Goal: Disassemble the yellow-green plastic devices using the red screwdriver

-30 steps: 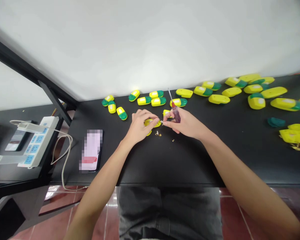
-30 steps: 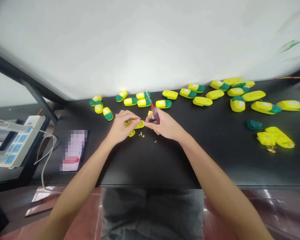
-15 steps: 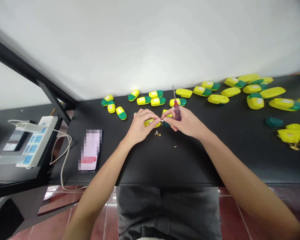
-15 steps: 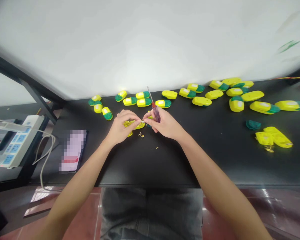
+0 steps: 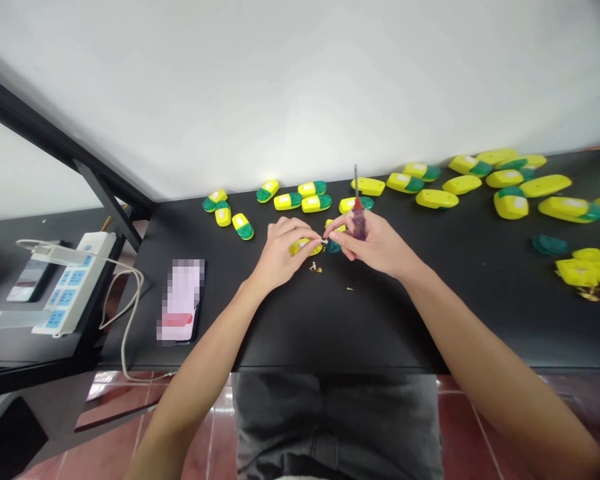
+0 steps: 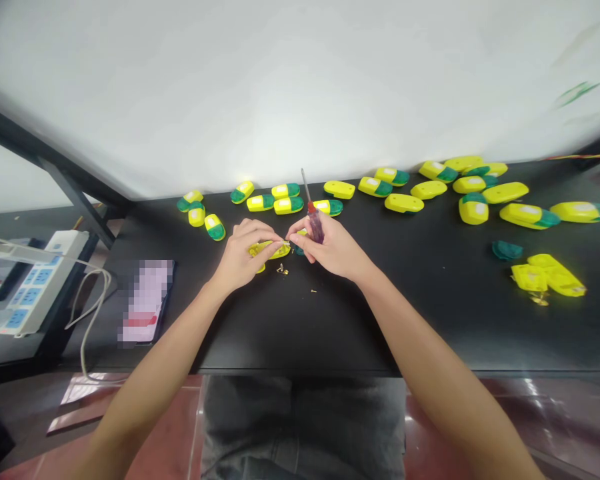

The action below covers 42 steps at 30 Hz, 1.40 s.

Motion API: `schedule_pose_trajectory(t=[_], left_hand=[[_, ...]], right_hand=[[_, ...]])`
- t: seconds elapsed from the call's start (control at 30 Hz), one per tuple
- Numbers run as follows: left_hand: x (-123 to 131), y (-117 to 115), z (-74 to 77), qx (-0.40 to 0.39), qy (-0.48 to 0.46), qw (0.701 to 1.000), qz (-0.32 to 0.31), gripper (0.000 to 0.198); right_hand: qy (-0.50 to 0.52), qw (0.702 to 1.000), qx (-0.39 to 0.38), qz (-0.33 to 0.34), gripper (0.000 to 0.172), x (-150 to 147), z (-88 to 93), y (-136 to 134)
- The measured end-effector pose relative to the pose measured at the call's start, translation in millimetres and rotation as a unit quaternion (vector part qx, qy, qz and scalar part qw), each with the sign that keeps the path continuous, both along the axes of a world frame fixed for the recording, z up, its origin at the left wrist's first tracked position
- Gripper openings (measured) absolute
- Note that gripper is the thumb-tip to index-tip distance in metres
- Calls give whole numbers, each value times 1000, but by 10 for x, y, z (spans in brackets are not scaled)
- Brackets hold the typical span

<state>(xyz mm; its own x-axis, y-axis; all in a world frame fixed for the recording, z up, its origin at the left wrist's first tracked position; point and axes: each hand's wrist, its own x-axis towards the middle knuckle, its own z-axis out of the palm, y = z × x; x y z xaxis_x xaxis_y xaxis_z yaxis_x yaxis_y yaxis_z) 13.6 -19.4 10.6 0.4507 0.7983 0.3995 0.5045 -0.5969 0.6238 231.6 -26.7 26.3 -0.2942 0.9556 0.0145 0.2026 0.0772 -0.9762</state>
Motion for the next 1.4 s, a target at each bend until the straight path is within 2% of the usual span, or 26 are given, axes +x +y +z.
schedule_pose_trajectory(t=[0.33, 0.53, 0.63, 0.7, 0.83, 0.97, 1.1, 1.3, 1.4], left_hand=[[5, -3, 0, 1, 6, 1000, 15, 25], [8, -11, 10, 29, -7, 999, 37, 24], [3, -9, 6, 64, -1, 996, 55, 24], [-1, -8, 0, 76, 14, 996, 46, 24], [-7, -9, -16, 100, 21, 995, 7, 24], [-11, -11, -34, 120, 57, 991, 1, 30], [-2, -17, -41, 101, 85, 991, 3, 27], [1, -5, -21, 22, 109, 990, 83, 23], [-6, -11, -2, -27, 150, 985, 77, 35]], right_hand=[[28, 1000, 6, 7, 56, -27, 34, -22], [-5, 1000, 11, -20, 42, 40, -37, 15], [-5, 998, 19, -54, 43, 68, -49, 36], [-10, 998, 22, -61, 43, 73, -37, 42], [-33, 999, -4, -13, 46, 51, -15, 25], [-46, 999, -12, 23, 54, 3, -39, 0], [-59, 998, 18, 7, 60, -13, -62, 5], [-144, 984, 69, -75, 58, 57, -91, 68], [-153, 982, 68, -84, 49, 112, -100, 100]])
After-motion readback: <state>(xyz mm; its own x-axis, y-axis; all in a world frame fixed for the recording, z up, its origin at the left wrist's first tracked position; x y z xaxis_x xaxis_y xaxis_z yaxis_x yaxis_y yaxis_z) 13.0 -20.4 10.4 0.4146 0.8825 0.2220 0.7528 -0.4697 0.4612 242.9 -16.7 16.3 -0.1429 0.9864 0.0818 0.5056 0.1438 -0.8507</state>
